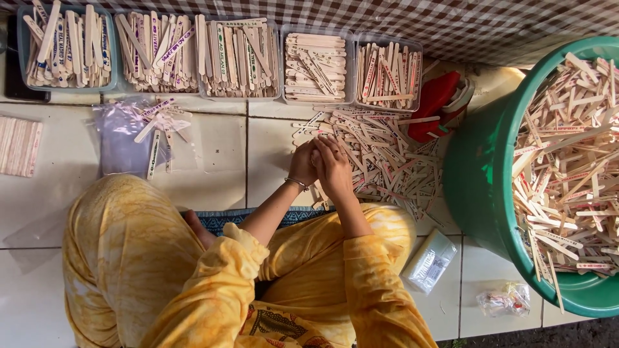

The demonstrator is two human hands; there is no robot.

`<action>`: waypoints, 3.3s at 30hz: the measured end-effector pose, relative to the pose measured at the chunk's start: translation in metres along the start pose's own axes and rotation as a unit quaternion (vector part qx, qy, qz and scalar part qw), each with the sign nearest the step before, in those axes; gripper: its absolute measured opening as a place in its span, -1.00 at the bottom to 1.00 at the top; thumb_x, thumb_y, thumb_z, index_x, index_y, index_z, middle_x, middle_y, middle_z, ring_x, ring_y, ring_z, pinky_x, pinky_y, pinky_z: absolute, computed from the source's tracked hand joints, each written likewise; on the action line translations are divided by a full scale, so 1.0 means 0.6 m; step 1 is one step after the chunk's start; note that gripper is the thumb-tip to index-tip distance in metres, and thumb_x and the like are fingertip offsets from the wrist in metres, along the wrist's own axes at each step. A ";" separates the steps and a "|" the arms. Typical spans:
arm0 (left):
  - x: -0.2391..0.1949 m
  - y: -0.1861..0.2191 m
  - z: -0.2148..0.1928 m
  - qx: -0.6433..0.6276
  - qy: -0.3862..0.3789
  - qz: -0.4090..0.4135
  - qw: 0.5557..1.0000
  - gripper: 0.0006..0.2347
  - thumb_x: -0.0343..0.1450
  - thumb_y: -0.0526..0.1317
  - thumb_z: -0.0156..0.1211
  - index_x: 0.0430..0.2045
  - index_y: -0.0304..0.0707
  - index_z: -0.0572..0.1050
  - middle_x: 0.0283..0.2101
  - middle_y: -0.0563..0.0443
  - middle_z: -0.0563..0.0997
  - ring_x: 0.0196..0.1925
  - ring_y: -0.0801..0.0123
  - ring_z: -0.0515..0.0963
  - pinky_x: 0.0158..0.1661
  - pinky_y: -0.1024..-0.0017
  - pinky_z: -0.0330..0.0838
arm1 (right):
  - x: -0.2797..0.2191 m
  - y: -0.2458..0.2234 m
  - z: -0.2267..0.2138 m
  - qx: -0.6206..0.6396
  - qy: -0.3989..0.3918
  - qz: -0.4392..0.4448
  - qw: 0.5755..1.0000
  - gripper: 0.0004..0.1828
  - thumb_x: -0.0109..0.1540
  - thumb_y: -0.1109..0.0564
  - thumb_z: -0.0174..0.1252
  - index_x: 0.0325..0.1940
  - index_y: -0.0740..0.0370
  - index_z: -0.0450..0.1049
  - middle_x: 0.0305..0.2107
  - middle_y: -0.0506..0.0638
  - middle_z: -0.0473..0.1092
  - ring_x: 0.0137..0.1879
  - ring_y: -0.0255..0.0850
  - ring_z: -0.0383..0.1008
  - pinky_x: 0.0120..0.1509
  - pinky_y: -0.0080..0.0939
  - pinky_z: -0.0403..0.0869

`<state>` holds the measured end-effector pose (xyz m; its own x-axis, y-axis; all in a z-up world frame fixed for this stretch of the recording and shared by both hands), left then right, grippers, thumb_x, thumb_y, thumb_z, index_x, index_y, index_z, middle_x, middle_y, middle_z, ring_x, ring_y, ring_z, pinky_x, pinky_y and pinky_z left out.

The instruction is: The person sits on the floor and sorts wooden sticks from a large green bucket into smaller plastic containers. They pick up handfuls of sticks, align them, and place them into the containers, occasionally adjusting the stacks.

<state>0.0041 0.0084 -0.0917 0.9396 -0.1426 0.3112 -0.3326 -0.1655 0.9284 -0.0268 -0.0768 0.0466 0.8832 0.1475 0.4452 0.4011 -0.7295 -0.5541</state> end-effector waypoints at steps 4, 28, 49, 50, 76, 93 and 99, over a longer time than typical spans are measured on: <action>0.060 0.211 -0.098 -0.561 0.086 -0.257 0.782 -0.89 0.22 -0.43 0.16 -0.56 -0.43 0.34 -0.58 0.07 0.48 -0.50 0.56 0.47 -0.25 0.70 0.35 | -0.013 0.030 0.000 0.112 0.051 0.094 0.988 -0.56 0.47 0.08 -0.11 0.42 0.25 0.27 0.20 0.26 0.31 0.33 0.18 0.30 0.38 0.24 0.33; -0.034 0.112 -0.070 -0.305 0.186 -0.425 0.832 -0.59 0.16 -0.11 0.63 -0.23 -0.33 0.62 -0.22 -0.12 0.69 -0.20 0.22 0.65 -0.15 0.12 0.52 | -0.052 0.069 0.005 -0.022 -0.114 0.372 0.921 -0.80 0.14 0.00 0.41 -0.24 0.04 0.55 -0.55 -0.05 0.57 -0.32 -0.10 0.65 -0.12 -0.12 0.56; -0.043 0.041 -0.069 -0.169 0.108 -0.308 0.930 -0.87 0.23 -0.30 0.42 -0.44 -0.32 0.63 -0.44 -0.15 0.67 -0.37 0.23 0.67 -0.33 0.14 0.54 | -0.015 -0.011 0.000 0.061 -0.071 0.091 0.991 -0.23 0.40 -0.11 0.01 0.60 0.20 -0.07 0.38 0.37 0.09 0.48 0.30 0.09 0.50 0.43 0.12; -0.032 0.060 -0.078 -0.252 0.166 -0.331 0.894 -0.85 0.21 -0.34 0.43 -0.42 -0.33 0.62 -0.44 -0.12 0.66 -0.43 0.21 0.68 -0.37 0.18 0.59 | -0.027 0.007 0.003 0.067 -0.083 0.127 0.986 -0.39 0.41 -0.12 0.03 0.48 0.17 0.17 0.17 0.30 0.31 0.30 0.28 0.29 0.37 0.32 0.26; -0.092 0.106 -0.091 -0.413 0.117 -0.384 0.817 -0.64 0.18 -0.10 0.65 -0.24 -0.14 0.63 -0.31 -0.12 0.70 -0.26 0.24 0.69 -0.14 0.33 0.54 | -0.023 -0.153 -0.021 0.076 0.043 0.171 0.981 -0.83 0.42 0.16 0.05 -0.17 0.15 0.54 -0.31 0.06 0.53 -0.23 0.03 0.57 -0.14 -0.06 0.54; -0.098 0.050 -0.121 -0.377 0.145 -0.422 0.812 -0.66 0.17 -0.08 0.53 -0.39 -0.29 0.54 -0.57 -0.31 0.63 -0.67 0.00 0.64 -0.72 0.14 0.54 | -0.077 -0.087 0.038 0.134 -0.088 0.191 0.968 -0.72 0.32 0.16 0.23 0.11 0.10 0.62 -0.17 0.09 0.61 0.01 0.05 0.60 0.02 -0.02 0.53; -0.116 0.209 -0.232 -0.404 0.111 -0.434 0.798 -0.64 0.20 -0.15 0.50 -0.20 -0.25 0.55 -0.39 -0.26 0.67 -0.43 0.14 0.69 -0.36 0.17 0.62 | -0.073 -0.157 0.014 0.236 -0.069 0.262 0.933 -0.78 0.25 0.19 0.34 -0.02 0.23 0.68 -0.26 0.13 0.62 -0.09 -0.03 0.65 -0.18 -0.18 0.61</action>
<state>-0.0915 0.1334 0.0316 0.8090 -0.1251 -0.5743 0.5269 0.5875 0.6142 -0.1014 -0.0087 0.0733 0.9980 -0.0378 -0.0507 -0.0609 -0.3561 -0.9325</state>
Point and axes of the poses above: each hand's wrist, its own x-axis towards the middle knuckle, its own z-axis out of the palm, y = z × x, the point moved 2 cm from there along x, towards the middle knuckle
